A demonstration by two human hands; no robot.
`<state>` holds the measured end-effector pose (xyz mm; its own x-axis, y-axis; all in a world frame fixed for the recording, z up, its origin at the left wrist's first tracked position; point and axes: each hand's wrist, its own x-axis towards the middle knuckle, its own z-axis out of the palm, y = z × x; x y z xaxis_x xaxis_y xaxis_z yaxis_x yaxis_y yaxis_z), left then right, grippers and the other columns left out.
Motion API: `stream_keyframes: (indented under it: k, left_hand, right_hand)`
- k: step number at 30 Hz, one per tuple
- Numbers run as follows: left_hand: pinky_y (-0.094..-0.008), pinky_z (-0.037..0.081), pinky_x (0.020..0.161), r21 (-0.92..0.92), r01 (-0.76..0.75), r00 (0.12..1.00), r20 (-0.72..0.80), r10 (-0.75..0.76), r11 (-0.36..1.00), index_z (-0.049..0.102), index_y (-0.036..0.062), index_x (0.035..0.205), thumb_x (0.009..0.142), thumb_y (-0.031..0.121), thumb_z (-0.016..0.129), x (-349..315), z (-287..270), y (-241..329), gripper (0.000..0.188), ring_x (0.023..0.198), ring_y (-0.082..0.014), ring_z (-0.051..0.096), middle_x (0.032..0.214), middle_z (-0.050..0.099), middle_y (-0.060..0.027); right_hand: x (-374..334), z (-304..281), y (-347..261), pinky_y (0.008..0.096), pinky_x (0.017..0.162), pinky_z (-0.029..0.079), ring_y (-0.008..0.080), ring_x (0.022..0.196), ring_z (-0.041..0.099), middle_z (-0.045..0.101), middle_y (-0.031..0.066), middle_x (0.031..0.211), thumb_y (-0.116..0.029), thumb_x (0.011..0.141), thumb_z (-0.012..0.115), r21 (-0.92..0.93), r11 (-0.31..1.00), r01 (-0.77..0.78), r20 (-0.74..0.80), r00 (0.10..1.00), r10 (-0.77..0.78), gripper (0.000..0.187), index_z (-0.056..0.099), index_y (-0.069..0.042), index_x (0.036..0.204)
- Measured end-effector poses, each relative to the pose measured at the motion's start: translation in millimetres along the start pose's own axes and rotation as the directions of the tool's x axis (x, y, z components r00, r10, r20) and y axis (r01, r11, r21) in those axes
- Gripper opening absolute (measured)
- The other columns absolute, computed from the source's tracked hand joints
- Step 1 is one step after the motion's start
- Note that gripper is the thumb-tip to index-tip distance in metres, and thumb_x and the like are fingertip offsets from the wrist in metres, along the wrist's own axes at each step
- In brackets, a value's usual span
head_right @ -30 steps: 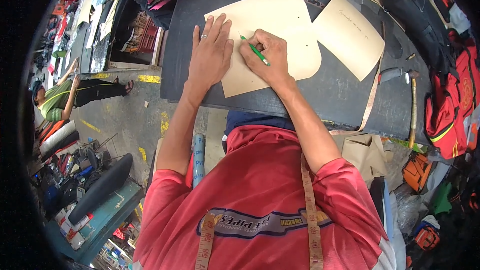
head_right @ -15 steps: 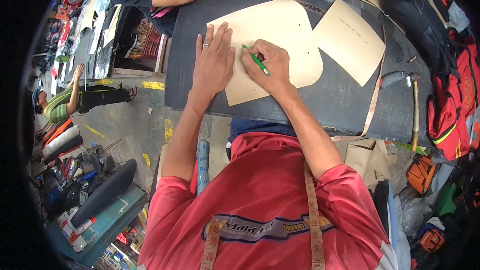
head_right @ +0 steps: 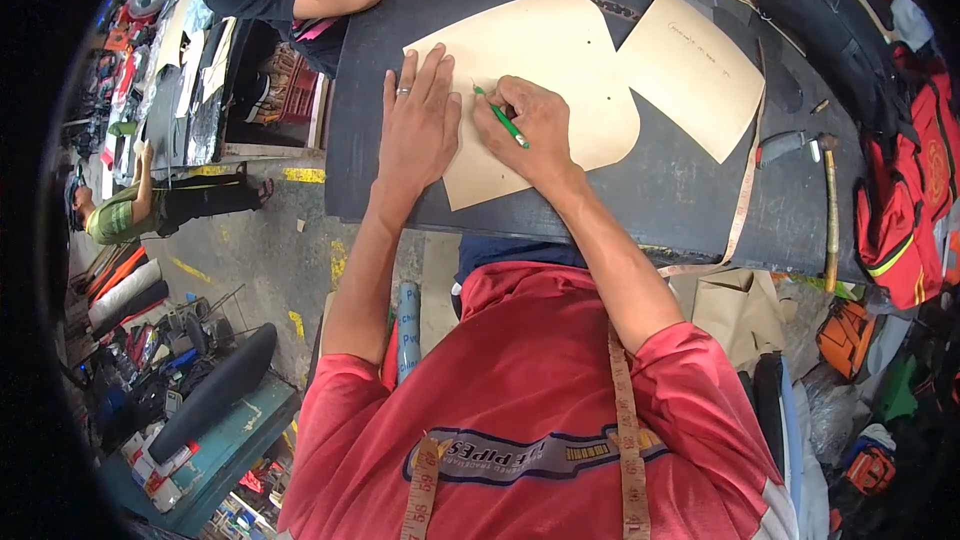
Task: Drawing a design pattern on cardboard using a pencil and a black bag as a reference.
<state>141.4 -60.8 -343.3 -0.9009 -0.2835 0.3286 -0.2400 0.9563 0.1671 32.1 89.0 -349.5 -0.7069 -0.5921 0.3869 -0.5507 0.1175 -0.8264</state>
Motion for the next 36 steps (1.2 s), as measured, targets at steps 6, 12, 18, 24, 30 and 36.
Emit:
stream_keyframes:
  k: [6,12,18,24,30,36]
  left_hand:
    - [-0.0666,0.03,0.122,0.004,-0.004,1.0,0.002,0.004,1.0,0.054,-0.0012,0.149,0.105,0.023,0.055,2.0,-1.5,0.3,0.05,0.152,-0.0441,0.038,0.163,0.045,-0.0145]
    - [-0.0668,0.03,0.122,0.006,-0.007,1.0,0.002,0.007,1.0,0.054,-0.0017,0.149,0.105,0.023,0.055,3.2,-0.6,-1.0,0.05,0.152,-0.0443,0.038,0.163,0.045,-0.0148]
    - [-0.0665,0.029,0.123,-0.007,0.003,1.0,-0.001,-0.003,1.0,0.054,-0.0007,0.149,0.105,0.023,0.054,1.6,0.0,-0.9,0.05,0.152,-0.0443,0.038,0.163,0.045,-0.0141]
    - [-0.0661,0.028,0.124,-0.003,0.0,1.0,0.004,0.0,1.0,0.052,-0.0001,0.15,0.106,0.023,0.053,0.6,-1.0,-1.3,0.05,0.152,-0.0439,0.038,0.163,0.045,-0.0141]
    - [-0.0655,0.028,0.124,-0.007,0.01,1.0,0.008,-0.009,1.0,0.052,0.0013,0.15,0.106,0.022,0.053,2.2,-2.0,-0.2,0.049,0.153,-0.0433,0.038,0.164,0.045,-0.0135]
    - [-0.0641,0.03,0.123,-0.006,0.013,1.0,-0.012,-0.014,1.0,0.054,0.0039,0.149,0.105,0.022,0.055,3.8,-0.6,-1.1,0.048,0.15,-0.0411,0.041,0.16,0.048,-0.0121]
  right_hand:
    - [0.6,-1.2,0.9,0.0286,0.054,0.045,0.0099,0.057,0.058,0.064,0.0076,0.066,-0.011,0.092,0.077,0.001,1.0,-0.018,-0.038,0.999,0.018,0.022,0.065,0.001,0.078]
    - [2.1,-2.2,-0.7,0.0285,0.054,0.045,0.0096,0.056,0.056,0.063,0.0069,0.064,-0.013,0.092,0.077,0.007,0.999,-0.041,-0.052,0.998,0.041,0.023,0.066,0.0,0.078]
    - [-0.3,-1.2,1.8,0.0277,0.054,0.044,0.0068,0.058,0.054,0.062,0.0038,0.064,-0.012,0.093,0.076,0.035,0.997,-0.063,-0.05,0.997,0.065,0.023,0.066,0.0,0.077]
    - [-1.0,0.0,1.3,0.027,0.054,0.043,0.0058,0.059,0.054,0.061,0.0026,0.064,-0.011,0.093,0.076,0.039,0.997,-0.069,-0.055,0.996,0.071,0.023,0.065,0.0,0.076]
    - [0.7,-0.9,0.8,0.0265,0.053,0.042,0.0049,0.058,0.051,0.06,0.0014,0.064,-0.01,0.092,0.077,0.045,0.997,-0.055,-0.06,0.996,0.058,0.023,0.065,0.0,0.076]
    - [6.2,-12.0,0.6,0.0235,0.052,0.039,0.0003,0.061,0.049,0.061,-0.0021,0.068,-0.006,0.092,0.076,0.337,0.908,-0.249,-0.084,0.952,0.293,0.018,0.064,-0.001,0.079]
